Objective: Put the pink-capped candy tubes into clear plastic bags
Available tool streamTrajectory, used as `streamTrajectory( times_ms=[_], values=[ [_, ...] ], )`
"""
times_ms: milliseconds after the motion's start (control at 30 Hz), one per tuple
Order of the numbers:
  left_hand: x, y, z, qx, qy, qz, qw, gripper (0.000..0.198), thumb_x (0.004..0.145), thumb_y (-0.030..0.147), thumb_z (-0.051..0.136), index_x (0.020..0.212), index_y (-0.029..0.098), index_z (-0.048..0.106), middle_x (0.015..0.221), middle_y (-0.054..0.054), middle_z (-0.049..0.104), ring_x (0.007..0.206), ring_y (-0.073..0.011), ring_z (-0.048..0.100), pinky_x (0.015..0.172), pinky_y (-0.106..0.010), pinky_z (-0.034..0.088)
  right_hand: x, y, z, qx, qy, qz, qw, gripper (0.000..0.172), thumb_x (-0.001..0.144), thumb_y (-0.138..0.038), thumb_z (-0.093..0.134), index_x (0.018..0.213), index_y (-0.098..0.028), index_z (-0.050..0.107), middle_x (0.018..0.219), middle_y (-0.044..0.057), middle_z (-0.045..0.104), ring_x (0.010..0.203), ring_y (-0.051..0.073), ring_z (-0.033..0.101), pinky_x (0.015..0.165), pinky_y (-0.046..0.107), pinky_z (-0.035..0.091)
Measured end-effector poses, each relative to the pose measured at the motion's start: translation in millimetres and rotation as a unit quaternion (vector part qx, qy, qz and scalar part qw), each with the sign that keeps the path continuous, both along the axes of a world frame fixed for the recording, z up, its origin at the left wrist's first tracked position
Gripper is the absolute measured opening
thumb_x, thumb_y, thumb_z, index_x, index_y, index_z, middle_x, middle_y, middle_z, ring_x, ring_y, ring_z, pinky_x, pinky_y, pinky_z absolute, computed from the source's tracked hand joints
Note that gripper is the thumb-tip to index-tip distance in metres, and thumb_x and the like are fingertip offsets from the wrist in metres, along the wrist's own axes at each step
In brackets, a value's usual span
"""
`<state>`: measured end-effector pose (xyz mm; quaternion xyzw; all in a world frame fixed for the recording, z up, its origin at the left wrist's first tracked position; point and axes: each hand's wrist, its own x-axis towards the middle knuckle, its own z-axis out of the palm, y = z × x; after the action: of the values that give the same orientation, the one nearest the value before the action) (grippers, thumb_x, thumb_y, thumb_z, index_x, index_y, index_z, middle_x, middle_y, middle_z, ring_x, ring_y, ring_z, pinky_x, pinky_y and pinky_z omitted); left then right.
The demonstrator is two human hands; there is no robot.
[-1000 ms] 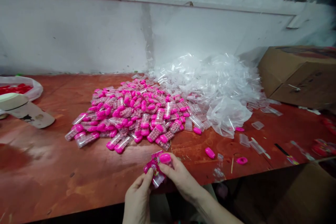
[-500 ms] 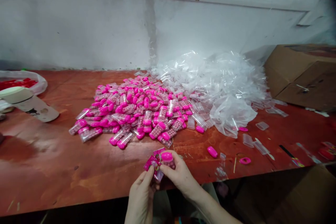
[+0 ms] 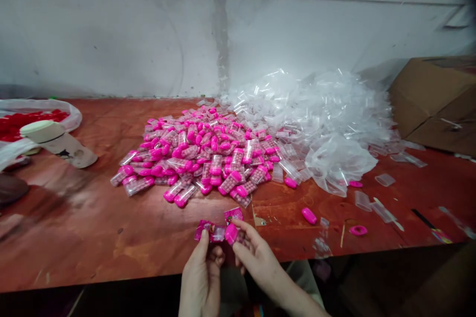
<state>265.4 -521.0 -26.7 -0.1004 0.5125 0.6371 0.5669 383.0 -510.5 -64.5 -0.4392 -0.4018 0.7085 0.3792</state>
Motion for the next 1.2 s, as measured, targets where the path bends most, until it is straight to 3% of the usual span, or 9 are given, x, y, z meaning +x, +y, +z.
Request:
streamTrajectory(
  times_ms=[133,233,333,500,667,833,1033,1133,1200],
  values=[
    [0.0,-2.1,-0.1,0.029,-0.007,-0.004,1.0,0.012,0.088,0.011,0.063,0.078,0.012,0.069,0.065,-0.002,0.066,0.051,-0.0092,0.057,0.051,-0.019,0.053,-6.5,-2.0,-7.4,0.08,-0.062,-0.048,0.994,0.056,0.083,-0.041,0.069,0.133,-0.021,0.053,0.102,0.007,0.068,0.085,0.021,0.065,0.075,0.034,0.055],
    [-1.5,-4.0,-3.1,0.04,0.006,-0.008,0.999,0.012,0.088,0.013,0.064,0.077,0.012,0.069,0.064,-0.002,0.065,0.052,-0.0103,0.057,0.051,-0.021,0.053,-4.7,-2.9,-3.3,0.154,-0.153,-0.067,0.974,0.051,0.081,-0.028,0.069,0.13,-0.022,0.058,0.126,0.011,0.065,0.116,0.028,0.06,0.103,0.044,0.047],
    [-1.0,-6.0,-5.2,0.048,0.028,-0.023,0.998,0.005,0.085,0.015,0.069,0.081,0.012,0.072,0.068,-0.003,0.068,0.054,-0.0108,0.058,0.052,-0.02,0.051,-3.4,-5.0,2.6,0.173,-0.181,-0.044,0.967,0.049,0.081,-0.024,0.067,0.13,-0.022,0.059,0.131,0.011,0.063,0.122,0.03,0.058,0.108,0.046,0.043],
    [3.6,-9.3,-7.2,0.043,0.04,-0.086,0.995,0.033,0.067,0.035,0.087,0.089,0.013,0.075,0.083,-0.008,0.074,0.067,-0.0178,0.066,0.054,-0.023,0.052,-2.7,-7.3,10.5,0.17,-0.174,0.003,0.97,0.05,0.081,-0.022,0.063,0.13,-0.022,0.057,0.127,0.01,0.066,0.115,0.028,0.063,0.101,0.042,0.049],
    [1.0,-10.0,-9.4,0.036,0.047,-0.174,0.983,0.038,0.06,0.041,0.091,0.073,0.011,0.072,0.067,-0.005,0.07,0.059,-0.0143,0.061,0.057,-0.022,0.051,3.0,-4.7,11.4,0.216,-0.186,0.045,0.957,0.048,0.083,-0.019,0.063,0.13,-0.024,0.057,0.12,0.008,0.069,0.109,0.026,0.065,0.097,0.039,0.049],
    [-5.1,-9.9,-9.3,0.08,0.024,-0.195,0.977,0.038,0.063,0.042,0.089,0.077,0.01,0.073,0.071,-0.007,0.071,0.061,-0.016,0.063,0.06,-0.026,0.051,8.8,-5.0,1.5,0.119,-0.01,0.057,0.991,0.054,0.092,-0.039,0.064,0.141,-0.027,0.045,0.094,0.002,0.066,0.082,0.015,0.062,0.075,0.027,0.049],
    [-3.2,-10.7,-5.6,0.08,0.052,-0.179,0.979,0.04,0.056,0.045,0.092,0.066,0.012,0.071,0.069,-0.008,0.071,0.07,-0.0235,0.068,0.07,-0.034,0.055,12.3,-4.3,4.1,-0.091,0.164,0.154,0.97,0.07,0.095,-0.061,0.052,0.151,-0.028,0.029,0.059,-0.01,0.048,0.037,0.004,0.015,0.038,0.015,0.016],
    [-4.4,-8.9,-5.2,0.081,0.059,-0.189,0.977,0.043,0.056,0.044,0.092,0.077,0.01,0.076,0.074,-0.01,0.073,0.069,-0.0226,0.068,0.068,-0.033,0.055,9.8,-4.3,7.7,-0.002,0.073,0.119,0.99,0.07,0.092,-0.063,0.055,0.15,-0.029,0.036,0.072,-0.002,0.058,0.047,0.008,0.041,0.047,0.019,0.038],
    [-4.1,-8.3,-6.7,0.083,0.059,-0.193,0.976,0.045,0.054,0.042,0.094,0.08,0.01,0.077,0.071,-0.009,0.073,0.065,-0.0193,0.066,0.063,-0.028,0.053,6.1,-4.9,8.2,0.113,-0.026,0.075,0.99,0.065,0.092,-0.061,0.057,0.147,-0.03,0.044,0.099,0.007,0.065,0.081,0.017,0.061,0.077,0.029,0.051]
  ],
)
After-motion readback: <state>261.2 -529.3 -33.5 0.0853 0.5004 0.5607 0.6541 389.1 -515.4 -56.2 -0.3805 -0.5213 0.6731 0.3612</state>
